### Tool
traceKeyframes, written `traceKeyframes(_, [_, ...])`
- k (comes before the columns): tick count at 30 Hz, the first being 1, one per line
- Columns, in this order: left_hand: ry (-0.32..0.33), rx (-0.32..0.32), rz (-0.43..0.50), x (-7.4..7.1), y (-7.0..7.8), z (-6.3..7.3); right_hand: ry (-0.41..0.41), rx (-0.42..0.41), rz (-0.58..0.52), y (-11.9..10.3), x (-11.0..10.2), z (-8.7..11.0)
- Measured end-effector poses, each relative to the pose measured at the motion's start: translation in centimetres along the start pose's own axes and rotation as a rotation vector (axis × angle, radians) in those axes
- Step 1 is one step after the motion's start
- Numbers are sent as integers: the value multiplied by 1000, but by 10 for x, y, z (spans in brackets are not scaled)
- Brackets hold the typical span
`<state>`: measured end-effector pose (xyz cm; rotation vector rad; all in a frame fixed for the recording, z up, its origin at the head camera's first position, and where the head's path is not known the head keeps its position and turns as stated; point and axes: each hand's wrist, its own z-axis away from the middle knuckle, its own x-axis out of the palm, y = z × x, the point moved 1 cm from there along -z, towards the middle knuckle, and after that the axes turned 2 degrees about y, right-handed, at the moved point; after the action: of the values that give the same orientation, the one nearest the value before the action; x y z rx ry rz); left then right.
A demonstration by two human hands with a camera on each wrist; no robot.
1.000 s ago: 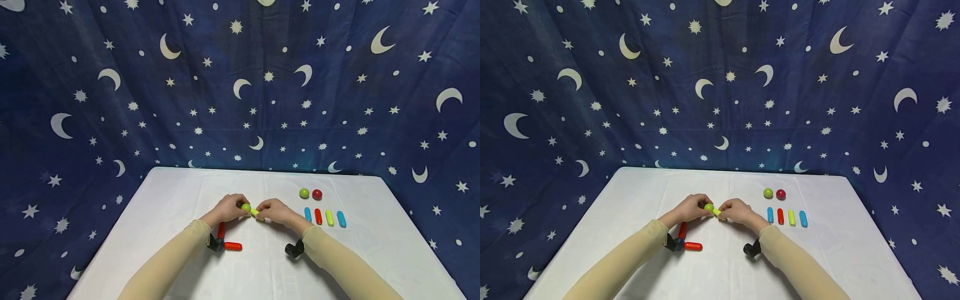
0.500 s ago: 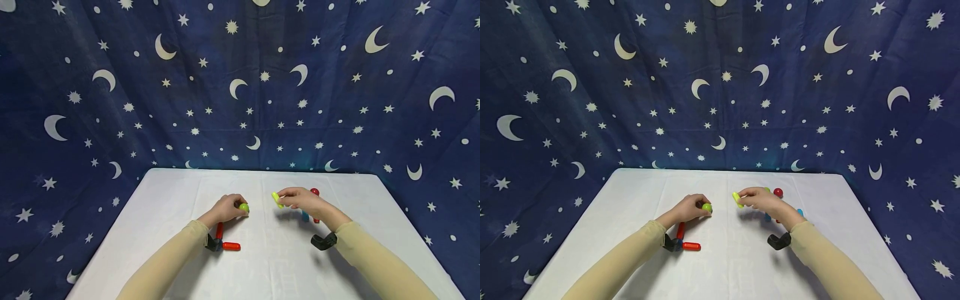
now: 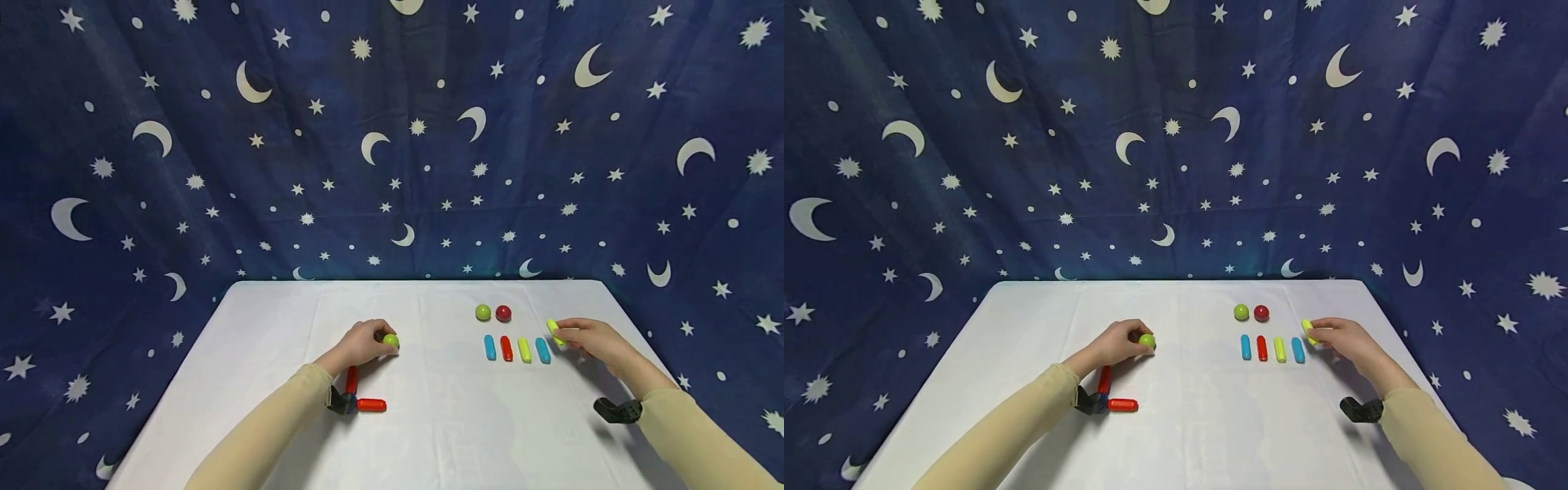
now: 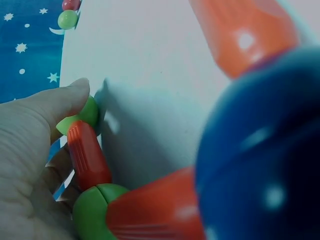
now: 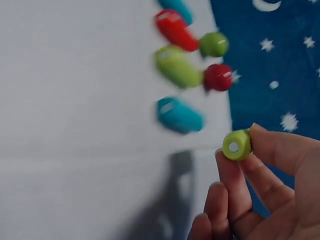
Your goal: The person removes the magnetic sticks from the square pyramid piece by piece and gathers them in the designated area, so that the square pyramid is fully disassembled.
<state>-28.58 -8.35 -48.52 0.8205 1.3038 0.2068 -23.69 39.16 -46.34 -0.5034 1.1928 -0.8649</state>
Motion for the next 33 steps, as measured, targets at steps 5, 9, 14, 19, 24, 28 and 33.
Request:
traceKeyframes(5, [-7,2,11,1,-3,-1,50,10,77,23,7,3])
traceKeyframes(9, [-14,1,27,1,-4,0,94,-17,112,25,14,5])
traceKeyframes(14, [-11,12,28,1,-4,0,116,-44,109,25,16,6])
traceKeyframes(19, [-9,10,28,1,-4,0,110,-50,126,26,17,5])
traceKeyframes(24, [-9,7,25,2,-4,0,111,-45,135,28,17,4])
traceKeyframes(28, [-10,7,25,2,-4,-1,116,-39,121,28,18,5])
traceKeyframes(33, [-17,-2,22,1,-3,-1,126,-30,116,27,19,8])
